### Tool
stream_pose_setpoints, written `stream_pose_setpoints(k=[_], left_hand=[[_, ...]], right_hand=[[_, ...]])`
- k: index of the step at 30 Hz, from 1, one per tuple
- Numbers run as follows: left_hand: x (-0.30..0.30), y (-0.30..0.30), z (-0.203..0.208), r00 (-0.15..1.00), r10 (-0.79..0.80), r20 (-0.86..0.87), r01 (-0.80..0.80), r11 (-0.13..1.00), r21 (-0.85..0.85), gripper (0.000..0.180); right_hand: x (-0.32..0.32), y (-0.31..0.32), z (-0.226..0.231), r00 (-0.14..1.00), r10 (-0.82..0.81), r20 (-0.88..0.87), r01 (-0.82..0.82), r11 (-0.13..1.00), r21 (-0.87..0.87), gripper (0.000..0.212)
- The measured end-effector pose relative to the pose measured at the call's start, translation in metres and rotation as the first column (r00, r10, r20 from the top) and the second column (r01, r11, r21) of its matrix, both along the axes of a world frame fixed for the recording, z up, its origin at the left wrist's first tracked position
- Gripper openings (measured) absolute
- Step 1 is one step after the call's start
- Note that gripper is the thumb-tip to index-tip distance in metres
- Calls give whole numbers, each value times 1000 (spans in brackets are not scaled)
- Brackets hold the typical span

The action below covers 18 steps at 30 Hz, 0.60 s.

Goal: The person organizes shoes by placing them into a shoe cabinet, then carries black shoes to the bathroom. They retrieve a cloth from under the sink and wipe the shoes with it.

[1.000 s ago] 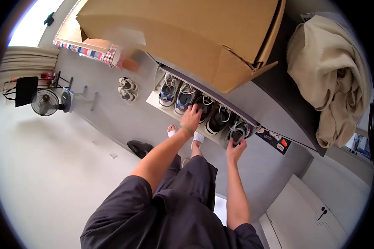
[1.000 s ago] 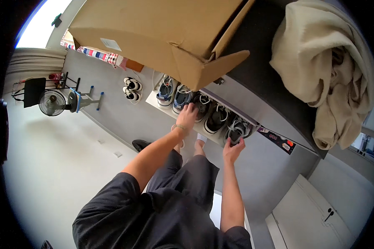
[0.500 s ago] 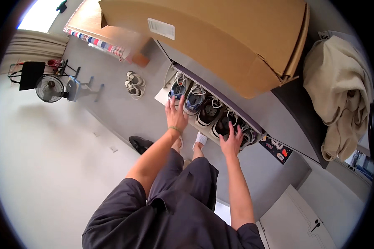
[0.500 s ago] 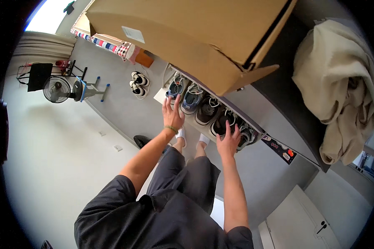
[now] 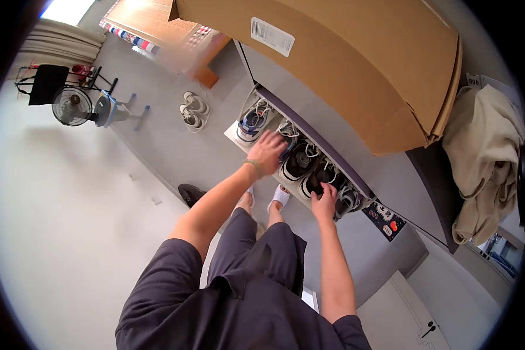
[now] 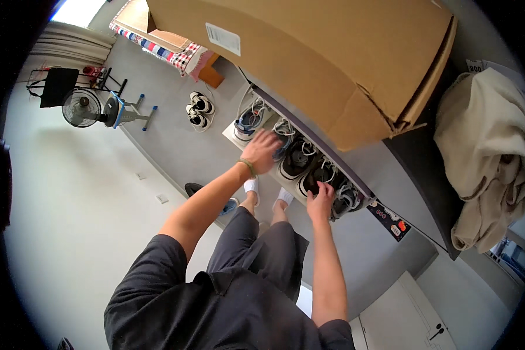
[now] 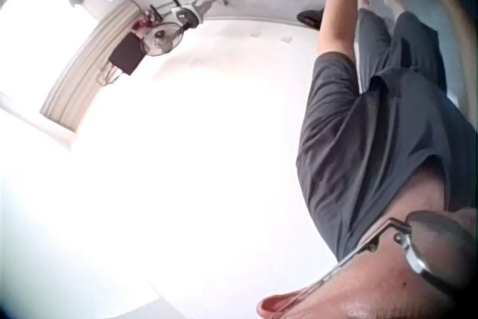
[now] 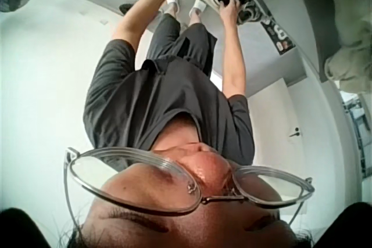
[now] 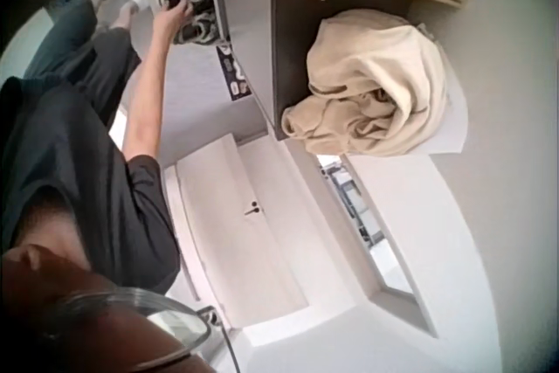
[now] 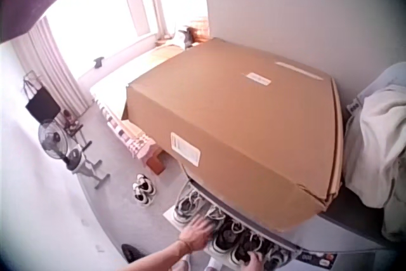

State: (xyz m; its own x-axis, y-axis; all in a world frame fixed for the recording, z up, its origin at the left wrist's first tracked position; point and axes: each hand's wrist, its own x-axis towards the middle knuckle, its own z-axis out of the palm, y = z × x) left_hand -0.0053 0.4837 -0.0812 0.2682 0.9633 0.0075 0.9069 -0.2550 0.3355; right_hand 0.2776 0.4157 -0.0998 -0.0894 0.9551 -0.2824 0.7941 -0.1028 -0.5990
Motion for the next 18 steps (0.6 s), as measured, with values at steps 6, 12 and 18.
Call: stream_pose_setpoints(k=[6,12,18], left_hand=[[-21,14,-6,964,-3,-264,-31,991,-127,34],[27,-10,0,976,26,-214,-18,999,36,61],[35,-14,-23,932,-299,-207,299,954,-31,32]], right_hand=[[-16,-12,8,992,-102,-77,100,995,-24,61],[-4,-26,20,987,-134,-88,137,990,31,69],[21,-40,30,971,-234,51,216,947,236,67]])
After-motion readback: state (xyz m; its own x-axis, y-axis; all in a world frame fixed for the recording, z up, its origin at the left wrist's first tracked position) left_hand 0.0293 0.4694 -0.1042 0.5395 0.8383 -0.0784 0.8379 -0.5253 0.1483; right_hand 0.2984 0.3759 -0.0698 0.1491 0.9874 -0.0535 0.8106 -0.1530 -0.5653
